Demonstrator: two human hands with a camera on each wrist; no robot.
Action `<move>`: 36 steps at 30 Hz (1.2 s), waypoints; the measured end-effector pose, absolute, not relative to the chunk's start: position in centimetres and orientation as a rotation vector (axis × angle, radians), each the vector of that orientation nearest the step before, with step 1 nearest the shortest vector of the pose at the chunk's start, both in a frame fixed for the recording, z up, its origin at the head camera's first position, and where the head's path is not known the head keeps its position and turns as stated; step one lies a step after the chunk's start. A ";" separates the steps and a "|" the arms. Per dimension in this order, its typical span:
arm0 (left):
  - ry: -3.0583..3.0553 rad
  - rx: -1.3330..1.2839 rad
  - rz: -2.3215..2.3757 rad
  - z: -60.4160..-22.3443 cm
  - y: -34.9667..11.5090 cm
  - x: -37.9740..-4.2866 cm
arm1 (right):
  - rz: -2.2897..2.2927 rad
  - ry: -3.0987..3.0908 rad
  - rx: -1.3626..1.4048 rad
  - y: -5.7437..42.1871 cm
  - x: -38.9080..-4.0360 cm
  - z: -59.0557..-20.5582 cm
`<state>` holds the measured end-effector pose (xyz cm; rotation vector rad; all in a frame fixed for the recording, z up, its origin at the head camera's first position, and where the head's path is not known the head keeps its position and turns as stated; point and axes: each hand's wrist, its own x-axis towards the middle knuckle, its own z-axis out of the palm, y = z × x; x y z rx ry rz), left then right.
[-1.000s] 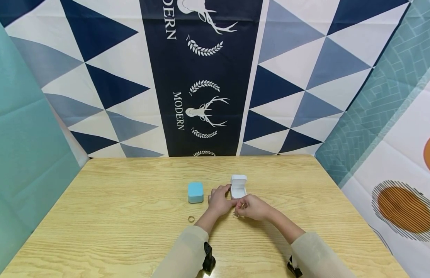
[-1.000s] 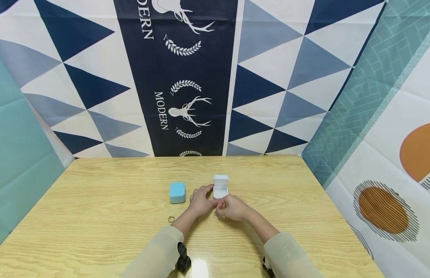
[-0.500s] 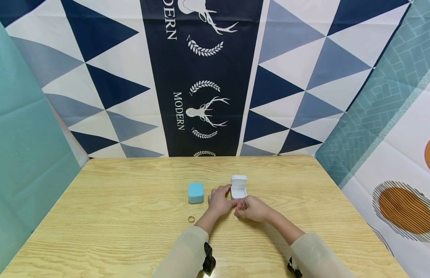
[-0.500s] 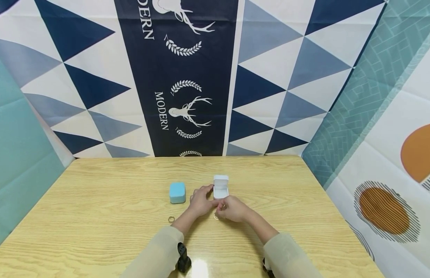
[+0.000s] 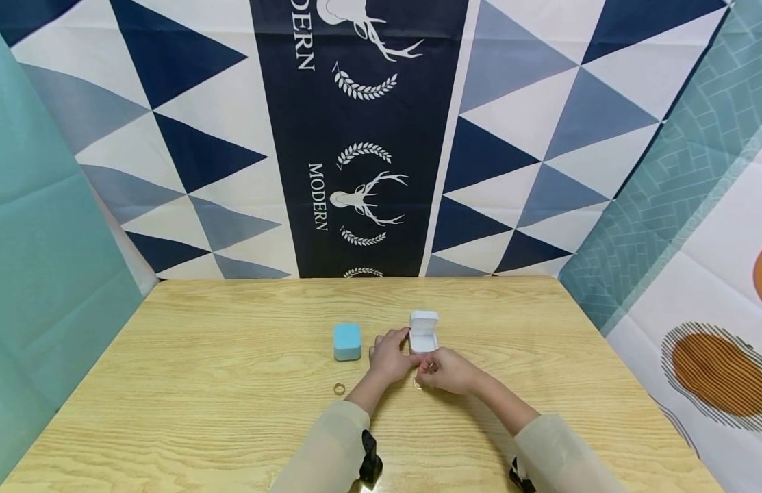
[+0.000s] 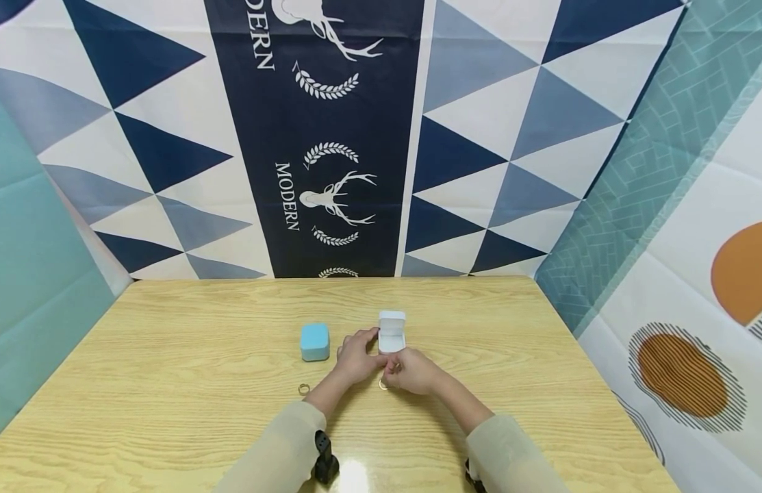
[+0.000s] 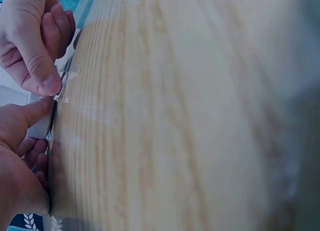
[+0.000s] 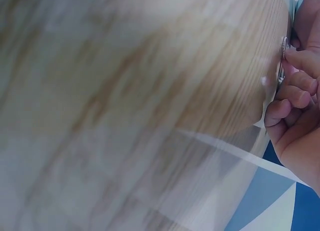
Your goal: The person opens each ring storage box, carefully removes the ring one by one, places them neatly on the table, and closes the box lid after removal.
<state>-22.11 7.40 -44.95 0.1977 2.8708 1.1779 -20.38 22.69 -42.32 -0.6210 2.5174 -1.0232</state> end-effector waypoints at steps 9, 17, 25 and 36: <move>2.865 0.204 1.196 -44.8 7.3 -22.0 | -1.008 2.542 -0.629 22.6 -20.3 -42.4; 2.864 0.202 1.195 -44.6 7.3 -21.9 | -1.014 2.550 -0.619 22.6 -20.3 -42.6; 2.862 0.204 1.200 -44.6 7.3 -21.9 | -1.018 2.557 -0.626 22.6 -20.2 -42.6; 2.860 0.204 1.196 -44.6 7.3 -21.9 | -1.012 2.560 -0.592 22.7 -20.2 -42.6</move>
